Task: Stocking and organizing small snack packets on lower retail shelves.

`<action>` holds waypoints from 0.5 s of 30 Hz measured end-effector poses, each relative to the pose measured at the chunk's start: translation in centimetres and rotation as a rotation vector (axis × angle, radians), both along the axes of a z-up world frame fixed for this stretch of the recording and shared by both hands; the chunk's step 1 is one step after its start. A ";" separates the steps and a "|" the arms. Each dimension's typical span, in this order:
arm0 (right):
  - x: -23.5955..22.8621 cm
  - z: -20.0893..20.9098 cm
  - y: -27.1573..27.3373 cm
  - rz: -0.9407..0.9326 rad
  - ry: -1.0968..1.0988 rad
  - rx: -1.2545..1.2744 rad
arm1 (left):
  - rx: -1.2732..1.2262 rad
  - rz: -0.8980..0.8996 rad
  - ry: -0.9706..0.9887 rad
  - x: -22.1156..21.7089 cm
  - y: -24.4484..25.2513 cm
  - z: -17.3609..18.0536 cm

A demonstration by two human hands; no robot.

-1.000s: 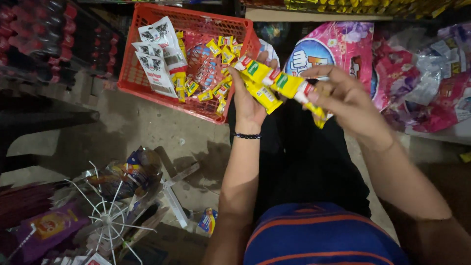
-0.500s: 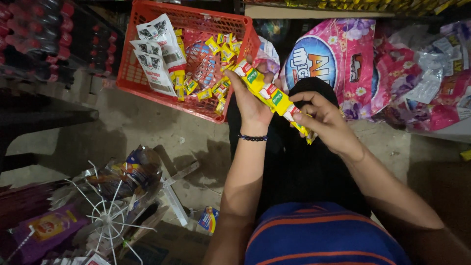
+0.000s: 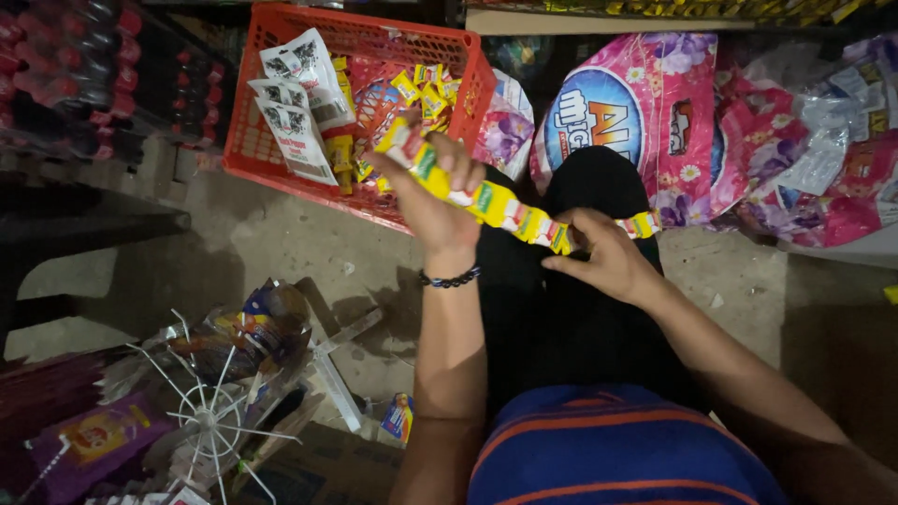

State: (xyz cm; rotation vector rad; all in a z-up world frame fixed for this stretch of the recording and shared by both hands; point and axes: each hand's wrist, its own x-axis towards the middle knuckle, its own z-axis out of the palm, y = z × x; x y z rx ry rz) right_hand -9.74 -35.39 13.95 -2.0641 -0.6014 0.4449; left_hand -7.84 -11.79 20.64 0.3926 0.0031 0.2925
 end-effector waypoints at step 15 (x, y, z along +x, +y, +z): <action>-0.5 3.6 -5.1 0.025 0.558 0.633 | 0.072 0.053 0.208 -0.6 1.4 -5.1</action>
